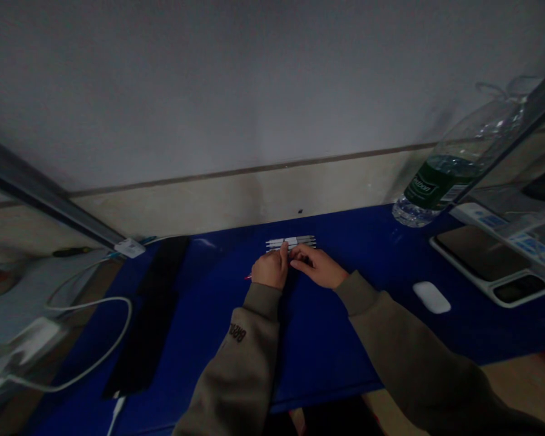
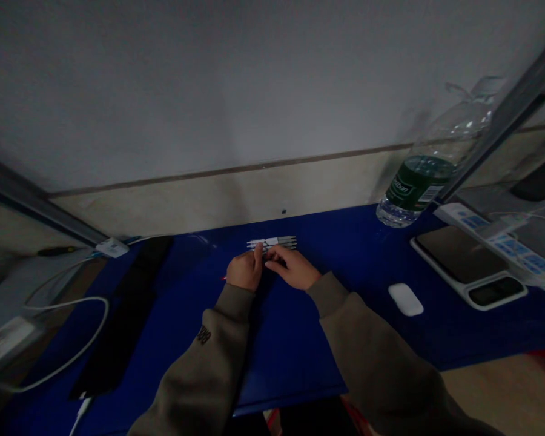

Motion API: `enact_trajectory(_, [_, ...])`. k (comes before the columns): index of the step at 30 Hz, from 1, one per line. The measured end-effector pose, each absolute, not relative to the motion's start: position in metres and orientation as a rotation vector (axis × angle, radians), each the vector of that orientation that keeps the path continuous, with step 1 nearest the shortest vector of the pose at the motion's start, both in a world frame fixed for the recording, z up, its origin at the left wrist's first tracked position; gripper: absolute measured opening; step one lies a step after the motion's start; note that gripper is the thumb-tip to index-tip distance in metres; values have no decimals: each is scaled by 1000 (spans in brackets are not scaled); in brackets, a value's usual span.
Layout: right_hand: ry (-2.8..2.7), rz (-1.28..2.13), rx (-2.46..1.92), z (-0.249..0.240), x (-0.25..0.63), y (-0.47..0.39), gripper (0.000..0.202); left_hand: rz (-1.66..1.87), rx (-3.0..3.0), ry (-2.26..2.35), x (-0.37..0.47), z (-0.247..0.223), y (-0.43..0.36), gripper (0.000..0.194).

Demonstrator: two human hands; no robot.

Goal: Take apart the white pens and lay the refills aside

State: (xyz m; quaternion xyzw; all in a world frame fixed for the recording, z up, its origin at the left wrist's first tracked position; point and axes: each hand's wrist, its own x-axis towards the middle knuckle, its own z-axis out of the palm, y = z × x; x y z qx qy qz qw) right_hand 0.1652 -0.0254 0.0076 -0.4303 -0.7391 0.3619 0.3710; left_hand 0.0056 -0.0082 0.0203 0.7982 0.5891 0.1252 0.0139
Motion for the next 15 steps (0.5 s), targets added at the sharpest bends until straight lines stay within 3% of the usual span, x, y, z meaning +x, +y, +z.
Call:
enact_trajectory(7, [-1878, 821, -1224, 3, 165, -22, 13, 539, 2510, 1621, 13, 19, -16, 42])
enact_trajectory(15, [-1829, 801, -1249, 8, 168, -23, 18, 602, 2572, 1427, 9, 22, -18, 38])
